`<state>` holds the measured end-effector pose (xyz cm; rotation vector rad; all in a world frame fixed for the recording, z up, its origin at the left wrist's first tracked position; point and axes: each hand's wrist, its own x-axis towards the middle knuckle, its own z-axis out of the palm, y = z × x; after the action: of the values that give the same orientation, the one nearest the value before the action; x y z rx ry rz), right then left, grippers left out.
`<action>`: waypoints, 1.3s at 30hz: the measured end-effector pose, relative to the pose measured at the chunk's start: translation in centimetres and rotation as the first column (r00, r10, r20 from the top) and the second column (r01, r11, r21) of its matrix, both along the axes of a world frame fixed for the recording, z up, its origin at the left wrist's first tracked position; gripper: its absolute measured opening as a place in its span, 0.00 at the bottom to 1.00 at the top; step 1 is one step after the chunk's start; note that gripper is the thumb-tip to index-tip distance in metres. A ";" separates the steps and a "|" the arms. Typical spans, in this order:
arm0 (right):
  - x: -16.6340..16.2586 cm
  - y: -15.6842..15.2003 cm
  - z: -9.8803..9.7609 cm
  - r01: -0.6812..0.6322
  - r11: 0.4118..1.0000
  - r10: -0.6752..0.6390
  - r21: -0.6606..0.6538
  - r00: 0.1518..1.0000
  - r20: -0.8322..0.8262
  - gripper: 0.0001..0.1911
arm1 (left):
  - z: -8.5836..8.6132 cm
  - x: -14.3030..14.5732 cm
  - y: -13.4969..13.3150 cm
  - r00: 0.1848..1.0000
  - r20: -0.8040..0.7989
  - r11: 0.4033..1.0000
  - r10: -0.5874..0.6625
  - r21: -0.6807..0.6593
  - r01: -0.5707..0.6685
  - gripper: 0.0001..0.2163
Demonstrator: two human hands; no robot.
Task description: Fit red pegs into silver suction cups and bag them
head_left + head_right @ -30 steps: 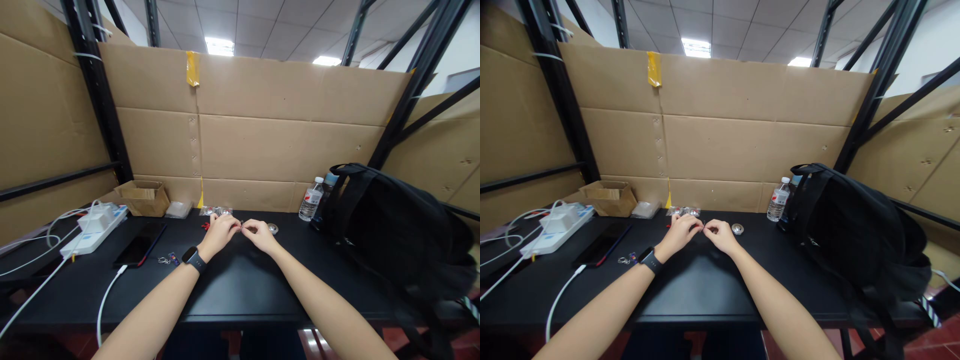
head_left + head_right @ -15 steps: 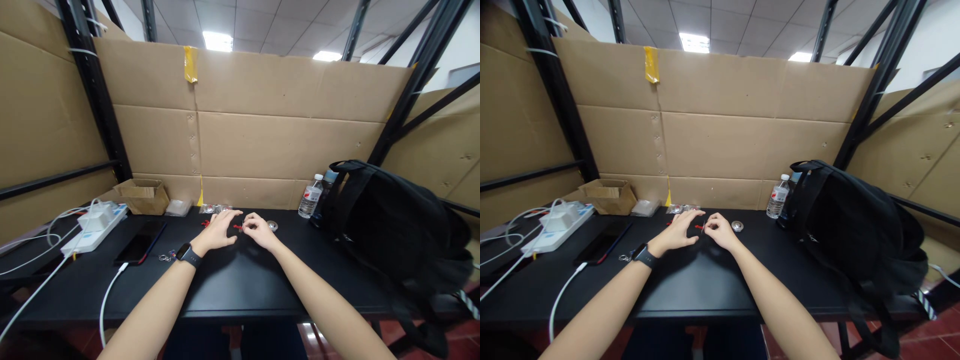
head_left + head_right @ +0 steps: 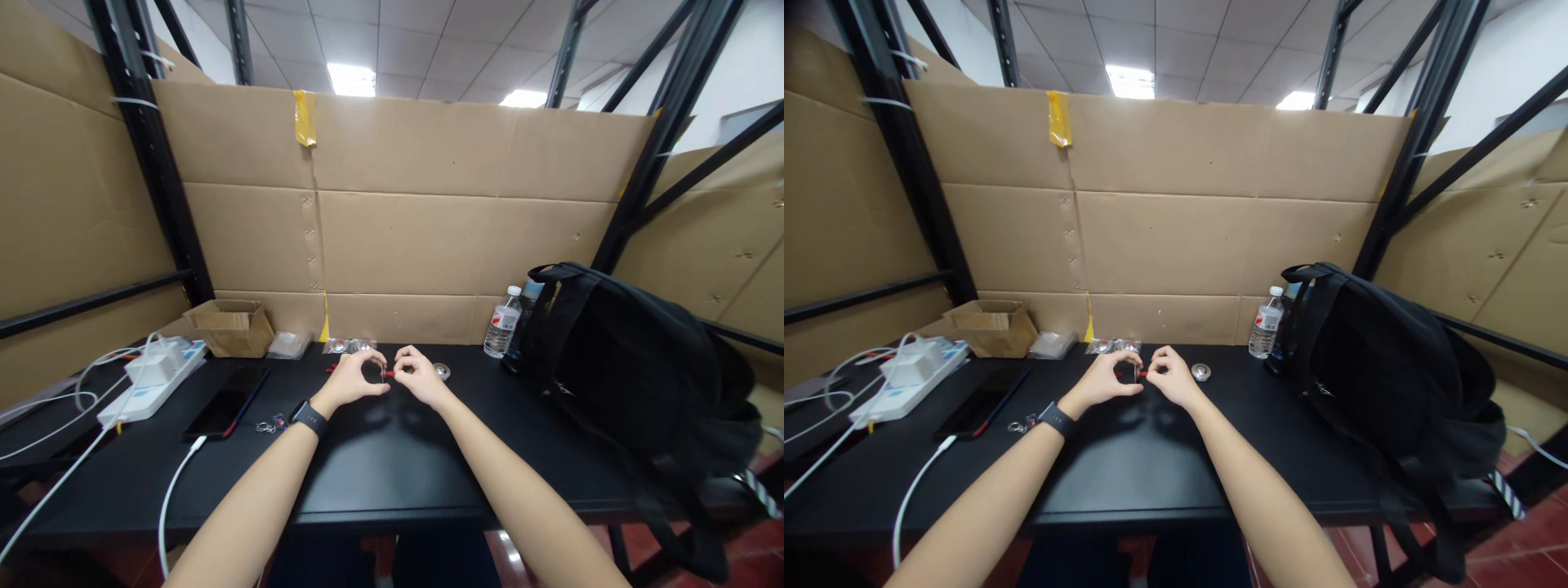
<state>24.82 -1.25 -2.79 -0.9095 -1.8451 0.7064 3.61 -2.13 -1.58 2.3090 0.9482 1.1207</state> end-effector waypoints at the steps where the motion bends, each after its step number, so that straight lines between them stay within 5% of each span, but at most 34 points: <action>1: 0.2 0.0 0.1 0.005 1.000 -0.005 0.000 1.000 -0.002 0.06 | -0.1 -0.1 0.1 1.000 0.008 1.000 0.002 -0.009 -0.002 0.17; 6: 0.9 0.4 -0.5 0.027 0.998 -0.029 0.048 0.998 0.060 0.05 | -0.8 -1.0 0.8 0.992 -0.124 0.999 0.036 0.009 -0.035 0.24; 10: 1.6 1.0 -1.4 0.061 0.987 -0.093 0.147 0.971 0.219 0.05 | -1.6 -3.0 2.0 0.911 -0.346 0.975 0.223 0.061 -0.215 0.37; 15: 2.3 1.3 -1.5 0.120 0.983 -0.168 0.138 0.886 0.432 0.06 | -2.7 -5.2 3.1 0.790 -0.450 0.906 0.418 0.135 -0.402 0.16; 19: 3.2 1.2 -0.7 0.194 0.972 -0.236 0.134 0.829 0.507 0.03 | -3.3 -4.6 3.2 0.791 -0.437 0.902 0.427 0.152 -0.404 0.06; 24: 6.3 1.7 0.8 0.417 0.897 -0.416 0.149 0.677 0.607 0.19 | -3.8 -3.1 2.9 0.804 -0.412 0.903 0.428 0.151 -0.403 0.04; 27: 8.3 2.2 0.8 0.456 0.887 -0.366 0.073 0.598 0.713 0.27 | -4.0 -2.5 2.7 0.823 -0.410 0.919 0.393 0.154 -0.363 0.05; 31: 9.5 2.7 0.4 0.429 0.903 -0.267 -0.024 0.603 0.752 0.24 | -3.7 -1.7 2.6 0.849 -0.377 0.929 0.371 0.139 -0.344 0.06; 39: 10.0 2.8 0.3 0.405 0.914 -0.282 0.007 0.624 0.729 0.20 | -2.1 -0.5 1.7 0.942 -0.178 0.956 0.284 -0.027 -0.293 0.06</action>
<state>34.81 1.54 -2.46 -1.7939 -2.1868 0.2422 3.09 -0.48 -3.66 2.3039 1.4023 0.9997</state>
